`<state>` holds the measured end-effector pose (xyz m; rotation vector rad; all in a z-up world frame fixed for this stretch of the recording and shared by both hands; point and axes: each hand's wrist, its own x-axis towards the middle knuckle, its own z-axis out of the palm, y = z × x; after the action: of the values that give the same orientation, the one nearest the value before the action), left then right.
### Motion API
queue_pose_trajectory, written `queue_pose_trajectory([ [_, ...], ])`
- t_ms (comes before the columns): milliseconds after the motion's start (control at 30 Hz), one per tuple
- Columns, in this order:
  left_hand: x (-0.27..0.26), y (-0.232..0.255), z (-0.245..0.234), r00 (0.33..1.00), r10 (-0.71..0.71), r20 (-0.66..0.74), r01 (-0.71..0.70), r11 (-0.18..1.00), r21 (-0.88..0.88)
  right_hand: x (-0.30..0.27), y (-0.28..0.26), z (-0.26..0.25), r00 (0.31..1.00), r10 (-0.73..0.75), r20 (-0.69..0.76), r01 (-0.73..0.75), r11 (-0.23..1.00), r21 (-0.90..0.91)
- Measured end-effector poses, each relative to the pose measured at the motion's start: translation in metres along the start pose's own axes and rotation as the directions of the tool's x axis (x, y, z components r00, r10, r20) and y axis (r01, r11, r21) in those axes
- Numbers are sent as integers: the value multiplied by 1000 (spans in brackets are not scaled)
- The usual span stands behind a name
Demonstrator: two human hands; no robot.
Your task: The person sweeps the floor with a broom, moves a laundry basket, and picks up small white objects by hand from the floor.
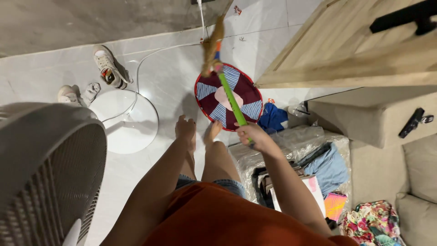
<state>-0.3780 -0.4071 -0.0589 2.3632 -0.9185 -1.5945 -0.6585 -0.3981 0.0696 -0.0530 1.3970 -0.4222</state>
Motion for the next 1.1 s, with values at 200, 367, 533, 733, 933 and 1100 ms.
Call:
queue_pose_trajectory([
  [200, 5, 38, -1, 999, -33, -3, 32, 997, -66, 66, -85, -87, 958, 281, 60, -286, 954, 87],
  [367, 12, 48, -12, 995, -97, -29, 89, 974, -207, 176, -230, -184, 923, 373, 92, -383, 915, 128],
  [533, 11, 66, 8, 974, -225, -11, 207, 914, -348, 206, -312, -191, 772, -549, -320, 6, 510, -860],
  [733, 33, 111, 87, 993, -111, -44, 100, 975, -197, 126, -298, -160, 705, -631, -323, 304, 680, -667],
  [933, 38, 269, 167, 955, 185, 230, -63, 890, -452, 103, -304, -155, 821, -506, -265, 412, 846, -337],
  [1100, 5, 388, 191, 795, 149, 588, 127, 907, -401, 40, -255, -105, 887, -430, -170, 419, 903, -98],
])
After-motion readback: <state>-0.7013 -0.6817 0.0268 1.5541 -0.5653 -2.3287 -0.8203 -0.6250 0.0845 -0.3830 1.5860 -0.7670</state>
